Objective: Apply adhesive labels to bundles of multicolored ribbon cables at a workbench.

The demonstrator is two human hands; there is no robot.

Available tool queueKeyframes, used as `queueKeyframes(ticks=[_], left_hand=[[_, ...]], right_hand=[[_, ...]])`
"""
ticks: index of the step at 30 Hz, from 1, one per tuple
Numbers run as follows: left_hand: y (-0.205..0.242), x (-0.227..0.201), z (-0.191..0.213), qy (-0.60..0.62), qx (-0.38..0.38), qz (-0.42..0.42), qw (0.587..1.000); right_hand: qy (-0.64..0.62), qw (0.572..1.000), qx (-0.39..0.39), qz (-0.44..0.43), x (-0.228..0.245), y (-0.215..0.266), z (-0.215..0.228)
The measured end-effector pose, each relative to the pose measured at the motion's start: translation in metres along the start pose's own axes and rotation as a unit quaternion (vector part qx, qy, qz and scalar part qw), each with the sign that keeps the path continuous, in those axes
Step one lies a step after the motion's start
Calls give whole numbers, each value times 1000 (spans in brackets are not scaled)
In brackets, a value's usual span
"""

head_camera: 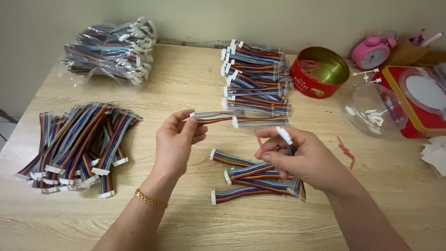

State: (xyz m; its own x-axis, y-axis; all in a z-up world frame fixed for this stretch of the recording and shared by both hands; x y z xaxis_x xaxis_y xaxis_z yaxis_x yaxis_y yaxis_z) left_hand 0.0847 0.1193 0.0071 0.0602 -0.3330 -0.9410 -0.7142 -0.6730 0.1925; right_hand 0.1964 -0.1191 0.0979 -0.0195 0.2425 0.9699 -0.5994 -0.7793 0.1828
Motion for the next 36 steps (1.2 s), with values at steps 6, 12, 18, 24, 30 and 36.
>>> queueKeyframes(ticks=[6, 12, 18, 24, 30, 36], left_hand=[[37, -21, 5, -113, -42, -103, 987], [103, -85, -3, -330, -141, -385, 850], [75, -24, -23, -6, 14, -20, 1000], [74, 25, -51, 135, 86, 135, 978], [81, 24, -67, 109, 117, 131, 978], [78, 38, -64, 44, 138, 116, 983]], right_hand=[[48, 999, 9, 14, 10, -6, -18], [40, 996, 8, 77, 0, -2, -23], [250, 930, -38, 266, 42, 22, -40], [311, 903, -41, 294, 26, 19, -33], [348, 905, -28, 242, 8, 16, -33], [404, 871, -71, 272, 11, 24, -42]])
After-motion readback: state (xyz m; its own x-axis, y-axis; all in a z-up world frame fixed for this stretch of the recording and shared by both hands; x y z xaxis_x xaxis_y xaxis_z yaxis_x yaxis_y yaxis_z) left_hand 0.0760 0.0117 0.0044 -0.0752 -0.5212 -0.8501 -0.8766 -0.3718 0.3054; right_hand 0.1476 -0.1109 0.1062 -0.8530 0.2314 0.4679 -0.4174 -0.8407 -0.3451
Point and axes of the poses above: each hand's wrist, its own y-axis away from the middle knuckle, its own z-axis out of the back of the hand, x = y × z, the point moved 5 cm from there along -y, towards the middle knuckle, and after that the axes turned 5 degrees about z, right-handed, at the moved point
